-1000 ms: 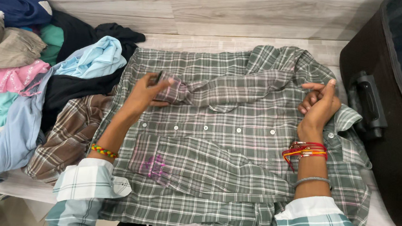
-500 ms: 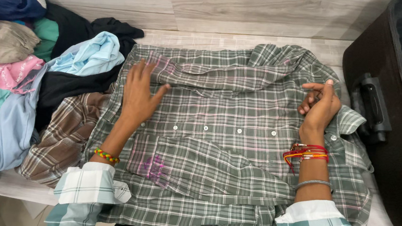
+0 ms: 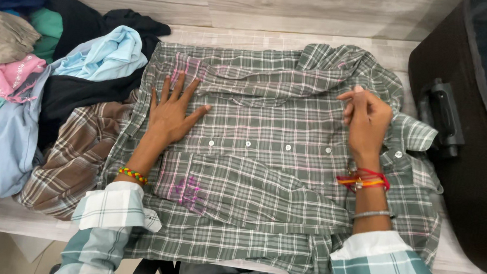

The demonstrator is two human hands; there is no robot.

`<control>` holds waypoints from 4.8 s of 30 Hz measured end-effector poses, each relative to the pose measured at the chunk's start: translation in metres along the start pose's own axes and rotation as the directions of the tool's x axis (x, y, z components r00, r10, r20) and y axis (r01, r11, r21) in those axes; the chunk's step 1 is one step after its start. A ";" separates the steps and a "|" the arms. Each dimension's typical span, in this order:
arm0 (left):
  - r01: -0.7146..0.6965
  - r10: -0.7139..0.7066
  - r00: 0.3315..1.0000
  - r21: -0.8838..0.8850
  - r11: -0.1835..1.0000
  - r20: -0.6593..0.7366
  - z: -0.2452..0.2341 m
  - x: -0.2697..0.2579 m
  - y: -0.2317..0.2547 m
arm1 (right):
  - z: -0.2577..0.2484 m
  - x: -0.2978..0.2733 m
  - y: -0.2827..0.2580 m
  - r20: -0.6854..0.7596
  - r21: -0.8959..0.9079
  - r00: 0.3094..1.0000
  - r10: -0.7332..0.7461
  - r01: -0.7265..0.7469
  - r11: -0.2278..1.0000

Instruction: The person buttons the cuffs and neck of a plaid shirt, smoothes it flat on a surface, and then folds the sleeves and body into a compact rectangle.

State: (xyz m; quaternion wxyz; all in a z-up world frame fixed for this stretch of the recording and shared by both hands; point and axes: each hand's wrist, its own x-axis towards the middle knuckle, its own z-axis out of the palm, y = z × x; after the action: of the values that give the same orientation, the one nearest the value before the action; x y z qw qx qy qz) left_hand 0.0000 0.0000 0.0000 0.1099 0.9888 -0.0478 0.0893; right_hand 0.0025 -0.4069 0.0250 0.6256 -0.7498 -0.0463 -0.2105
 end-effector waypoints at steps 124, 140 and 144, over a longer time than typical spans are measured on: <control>-0.151 0.146 0.986 0.068 0.986 0.080 -0.014 -0.097 -0.015 | -0.046 -0.080 0.004 0.472 -0.859 0.847 0.246 0.379 0.344; -0.251 0.259 0.958 0.076 0.965 -0.125 -0.052 0.019 -0.069 | -0.032 0.065 -0.017 0.361 -0.872 0.891 0.274 0.219 0.438; -0.109 0.095 0.987 0.107 0.988 0.131 -0.040 0.048 -0.105 | -0.041 0.088 0.037 0.434 -0.862 0.850 0.298 0.296 0.411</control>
State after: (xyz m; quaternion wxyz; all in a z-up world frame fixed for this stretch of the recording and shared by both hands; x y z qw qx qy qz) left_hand 0.0527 0.1071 0.0254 0.0455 0.9933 -0.1000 0.0350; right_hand 0.0842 -0.4706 0.0292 0.0775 -0.9925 -0.0935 0.0133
